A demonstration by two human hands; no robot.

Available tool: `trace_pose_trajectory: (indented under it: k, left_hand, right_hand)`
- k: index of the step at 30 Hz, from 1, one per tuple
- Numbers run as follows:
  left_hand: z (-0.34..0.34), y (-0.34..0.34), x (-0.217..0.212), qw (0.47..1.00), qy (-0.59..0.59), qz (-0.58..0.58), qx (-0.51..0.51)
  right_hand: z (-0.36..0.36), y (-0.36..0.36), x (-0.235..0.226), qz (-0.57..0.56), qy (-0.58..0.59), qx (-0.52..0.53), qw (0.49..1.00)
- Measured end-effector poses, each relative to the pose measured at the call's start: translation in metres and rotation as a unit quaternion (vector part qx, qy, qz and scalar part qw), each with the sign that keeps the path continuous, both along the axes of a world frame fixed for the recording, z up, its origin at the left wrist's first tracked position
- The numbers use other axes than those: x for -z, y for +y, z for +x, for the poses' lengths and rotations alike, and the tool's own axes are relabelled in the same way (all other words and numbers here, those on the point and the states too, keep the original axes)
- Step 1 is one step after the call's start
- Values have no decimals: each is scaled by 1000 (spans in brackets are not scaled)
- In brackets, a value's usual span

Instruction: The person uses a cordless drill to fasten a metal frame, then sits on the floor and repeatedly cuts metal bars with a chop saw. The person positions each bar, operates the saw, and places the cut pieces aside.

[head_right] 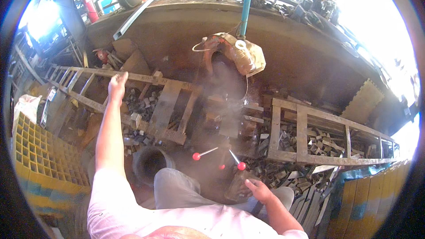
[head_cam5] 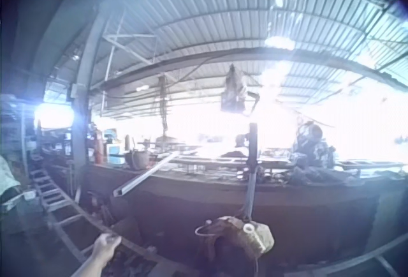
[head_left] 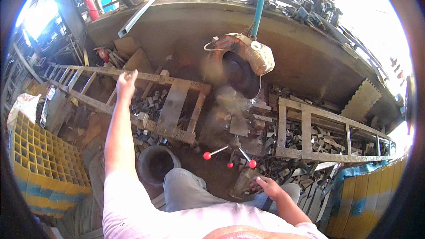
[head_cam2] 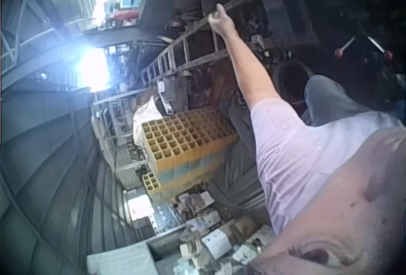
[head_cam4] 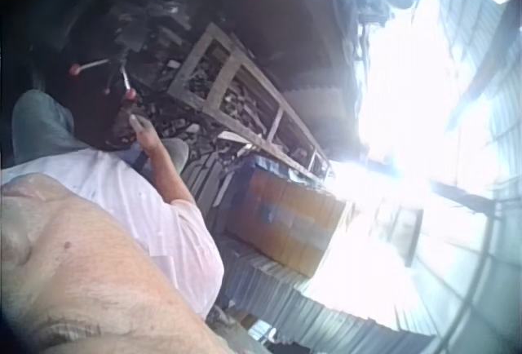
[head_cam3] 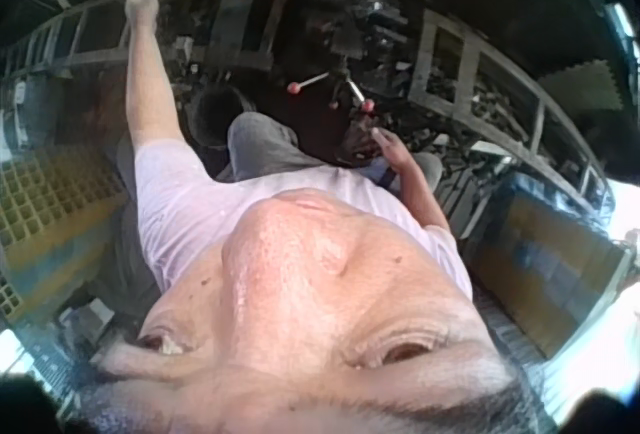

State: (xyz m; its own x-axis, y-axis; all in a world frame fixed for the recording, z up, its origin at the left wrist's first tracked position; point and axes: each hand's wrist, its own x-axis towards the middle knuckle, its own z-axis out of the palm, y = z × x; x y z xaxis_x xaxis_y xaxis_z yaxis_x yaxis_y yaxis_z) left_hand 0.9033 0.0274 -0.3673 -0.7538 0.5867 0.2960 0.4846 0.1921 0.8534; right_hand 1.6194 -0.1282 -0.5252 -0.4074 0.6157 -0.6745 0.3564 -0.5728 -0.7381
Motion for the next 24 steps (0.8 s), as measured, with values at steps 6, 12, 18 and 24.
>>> trace_pose_trajectory:
  k: [6, 12, 18, 24]
  left_hand:
    - [57, -305, 128, 986, -6, -164, -36]
    - [172, -572, 245, 814, -74, -574, -51]
    - [242, -666, 348, 711, -202, -673, 13]
    - [237, -563, 371, 718, -213, -661, 48]
  right_hand:
    - [-6, 5, 6, 70, -103, -120, 985]
    - [-6, -12, 8, 64, -66, -156, 983]
    - [-5, -17, -3, 94, -136, -228, 960]
    - [13, -23, 7, 120, -181, -205, 954]
